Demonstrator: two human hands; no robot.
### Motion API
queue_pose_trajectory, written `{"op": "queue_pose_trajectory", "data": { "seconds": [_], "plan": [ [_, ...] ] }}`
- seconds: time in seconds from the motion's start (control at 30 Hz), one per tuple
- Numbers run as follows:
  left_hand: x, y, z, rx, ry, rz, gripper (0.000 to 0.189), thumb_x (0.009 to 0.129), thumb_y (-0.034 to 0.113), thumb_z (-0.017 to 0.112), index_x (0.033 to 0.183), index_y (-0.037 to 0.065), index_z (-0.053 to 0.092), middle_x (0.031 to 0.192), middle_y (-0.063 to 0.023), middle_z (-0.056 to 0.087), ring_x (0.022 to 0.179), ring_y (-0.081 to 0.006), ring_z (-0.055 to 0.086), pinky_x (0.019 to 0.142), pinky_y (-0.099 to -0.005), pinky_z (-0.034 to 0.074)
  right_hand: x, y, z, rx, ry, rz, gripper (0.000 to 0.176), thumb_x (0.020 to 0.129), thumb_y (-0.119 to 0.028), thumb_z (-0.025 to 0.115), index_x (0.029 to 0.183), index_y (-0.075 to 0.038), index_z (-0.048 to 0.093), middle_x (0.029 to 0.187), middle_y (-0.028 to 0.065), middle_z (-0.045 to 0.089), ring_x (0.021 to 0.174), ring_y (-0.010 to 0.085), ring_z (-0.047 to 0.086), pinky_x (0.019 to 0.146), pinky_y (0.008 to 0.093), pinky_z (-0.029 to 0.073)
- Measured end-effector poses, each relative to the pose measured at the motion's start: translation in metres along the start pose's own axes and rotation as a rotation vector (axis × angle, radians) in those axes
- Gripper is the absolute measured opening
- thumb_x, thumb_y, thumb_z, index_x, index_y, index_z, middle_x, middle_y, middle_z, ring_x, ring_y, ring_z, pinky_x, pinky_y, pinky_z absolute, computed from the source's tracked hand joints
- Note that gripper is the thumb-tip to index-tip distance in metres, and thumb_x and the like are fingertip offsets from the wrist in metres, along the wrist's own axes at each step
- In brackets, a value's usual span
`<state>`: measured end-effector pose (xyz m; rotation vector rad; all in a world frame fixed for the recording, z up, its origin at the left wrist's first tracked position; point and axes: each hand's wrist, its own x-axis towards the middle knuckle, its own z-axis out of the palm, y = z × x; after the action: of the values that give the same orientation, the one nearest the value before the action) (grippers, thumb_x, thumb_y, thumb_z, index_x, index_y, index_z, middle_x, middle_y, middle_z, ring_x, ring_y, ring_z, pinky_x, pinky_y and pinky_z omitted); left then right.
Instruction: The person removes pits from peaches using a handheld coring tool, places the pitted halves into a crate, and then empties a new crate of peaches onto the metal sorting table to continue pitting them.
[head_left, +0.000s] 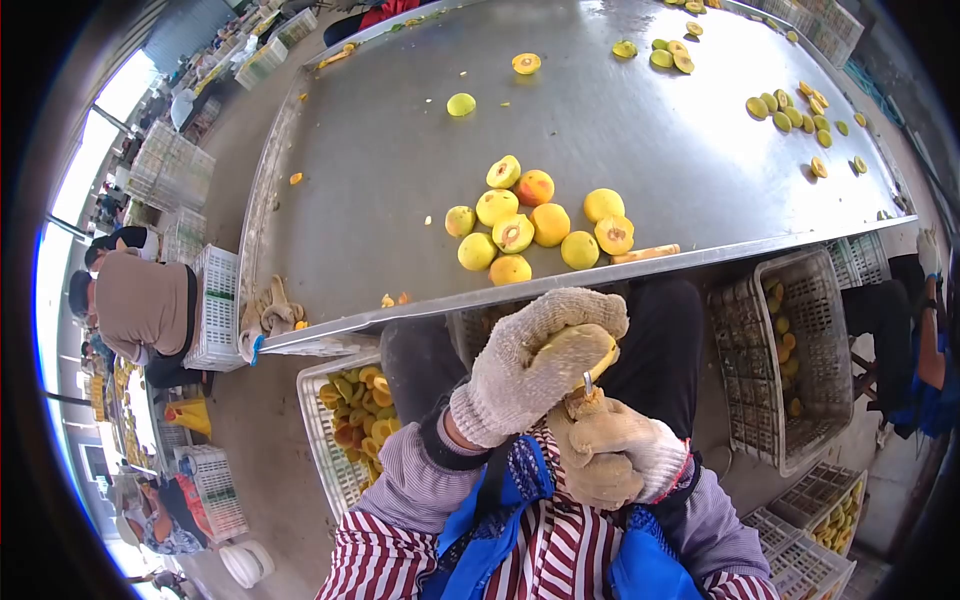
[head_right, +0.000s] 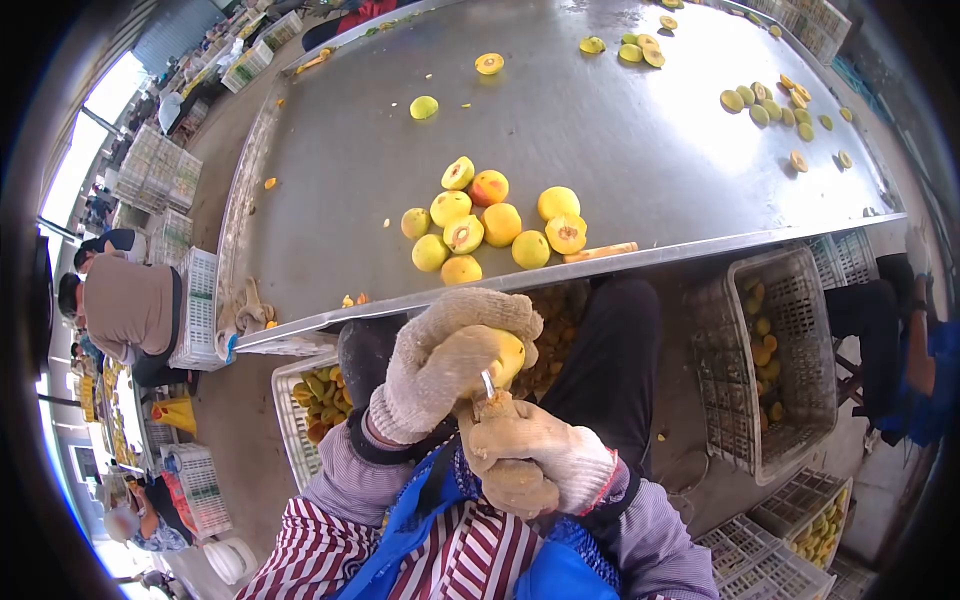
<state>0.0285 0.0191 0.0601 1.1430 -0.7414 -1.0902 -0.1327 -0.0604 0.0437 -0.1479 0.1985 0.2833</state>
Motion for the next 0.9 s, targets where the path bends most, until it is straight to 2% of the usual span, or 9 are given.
{"op": "queue_pose_trajectory", "data": {
  "seconds": [0.13, 0.3, 0.37, 0.43, 0.53, 0.63, 0.7, 0.77, 0.9],
  "plan": [
    [-0.006, -0.024, -0.010, 0.048, -0.096, 0.410, 0.038, 0.094, 0.016, 0.065, 0.124, -0.006, 0.061, 0.119, -0.0207, 0.065, 0.100, -0.0259, 0.068, 0.088, -0.0360, 0.056, 0.002, 0.008, 0.008, -0.129, 0.072, -0.030, 0.020, 0.091, -0.021, 0.068, 0.097, -0.004, 0.059, 0.071, 0.0015, 0.055, 0.052, 0.0100, 0.050, 0.049, 0.0225, 0.042],
    [0.001, -0.012, -0.012, 0.280, -0.040, 0.486, 0.034, 0.098, 0.022, 0.060, 0.117, -0.007, 0.065, 0.112, -0.0186, 0.068, 0.098, -0.0248, 0.068, 0.086, -0.0359, 0.056, 0.000, 0.007, 0.006, -0.193, 0.175, 0.023, 0.019, 0.090, -0.021, 0.069, 0.096, -0.005, 0.059, 0.068, 0.0002, 0.054, 0.050, 0.0095, 0.048, 0.047, 0.0229, 0.042],
    [0.006, 0.002, -0.015, 0.381, -0.142, -0.022, 0.034, 0.100, 0.023, 0.058, 0.116, -0.006, 0.066, 0.106, -0.0143, 0.071, 0.097, -0.0226, 0.068, 0.084, -0.0338, 0.055, 0.000, 0.008, 0.007, -0.251, 0.287, 0.045, 0.020, 0.090, -0.021, 0.070, 0.095, -0.005, 0.059, 0.069, -0.0001, 0.055, 0.052, 0.0090, 0.049, 0.049, 0.0228, 0.042],
    [0.005, 0.007, -0.013, 0.443, -0.140, -0.049, 0.031, 0.098, 0.020, 0.060, 0.115, -0.005, 0.066, 0.103, -0.0116, 0.072, 0.096, -0.0222, 0.069, 0.084, -0.0329, 0.055, 0.002, 0.009, 0.011, -0.191, 0.202, -0.015, 0.020, 0.089, -0.021, 0.071, 0.095, -0.005, 0.059, 0.068, 0.0000, 0.055, 0.050, 0.0090, 0.049, 0.048, 0.0228, 0.042],
    [0.003, -0.001, -0.015, 0.598, -0.132, 0.494, 0.031, 0.093, 0.016, 0.066, 0.116, -0.004, 0.066, 0.110, -0.0153, 0.071, 0.099, -0.0257, 0.069, 0.084, -0.0358, 0.056, 0.000, 0.010, -0.007, 0.010, -0.071, 0.031, 0.022, 0.089, -0.021, 0.071, 0.097, -0.005, 0.060, 0.073, 0.0013, 0.057, 0.057, 0.0099, 0.053, 0.053, 0.0238, 0.046],
    [-0.006, -0.022, -0.008, 0.342, -0.017, 0.631, 0.032, 0.090, 0.015, 0.067, 0.116, -0.004, 0.066, 0.114, -0.0194, 0.069, 0.098, -0.0283, 0.069, 0.085, -0.0389, 0.056, -0.003, 0.016, -0.009, -0.076, 0.074, 0.010, 0.022, 0.089, -0.021, 0.071, 0.099, -0.004, 0.060, 0.081, 0.0026, 0.059, 0.068, 0.0108, 0.057, 0.061, 0.0256, 0.048],
    [-0.012, -0.029, -0.004, 0.282, -0.041, 0.612, 0.036, 0.093, 0.023, 0.067, 0.118, -0.003, 0.064, 0.117, -0.0232, 0.067, 0.096, -0.0296, 0.069, 0.083, -0.0400, 0.057, -0.003, 0.015, -0.010, -0.072, 0.046, 0.025, 0.022, 0.089, -0.021, 0.071, 0.100, -0.004, 0.061, 0.084, 0.0030, 0.059, 0.073, 0.0111, 0.057, 0.064, 0.0263, 0.048],
    [-0.020, -0.026, 0.012, -0.344, 0.057, 0.213, 0.044, 0.096, 0.034, 0.064, 0.119, -0.003, 0.062, 0.115, -0.0233, 0.067, 0.093, -0.0283, 0.070, 0.080, -0.0386, 0.058, 0.000, 0.014, -0.007, -0.067, 0.007, 0.043, 0.023, 0.089, -0.021, 0.071, 0.100, -0.004, 0.061, 0.087, 0.0034, 0.059, 0.077, 0.0115, 0.058, 0.068, 0.0271, 0.048],
    [-0.013, -0.018, 0.012, -0.298, 0.074, 0.069, 0.052, 0.098, 0.048, 0.058, 0.118, 0.000, 0.060, 0.108, -0.0197, 0.068, 0.085, -0.0259, 0.070, 0.073, -0.0382, 0.059, -0.002, 0.008, -0.014, -0.101, 0.001, 0.095, 0.022, 0.089, -0.023, 0.072, 0.098, -0.006, 0.061, 0.085, 0.0009, 0.058, 0.077, 0.0102, 0.056, 0.068, 0.0228, 0.047]
  ]
}}
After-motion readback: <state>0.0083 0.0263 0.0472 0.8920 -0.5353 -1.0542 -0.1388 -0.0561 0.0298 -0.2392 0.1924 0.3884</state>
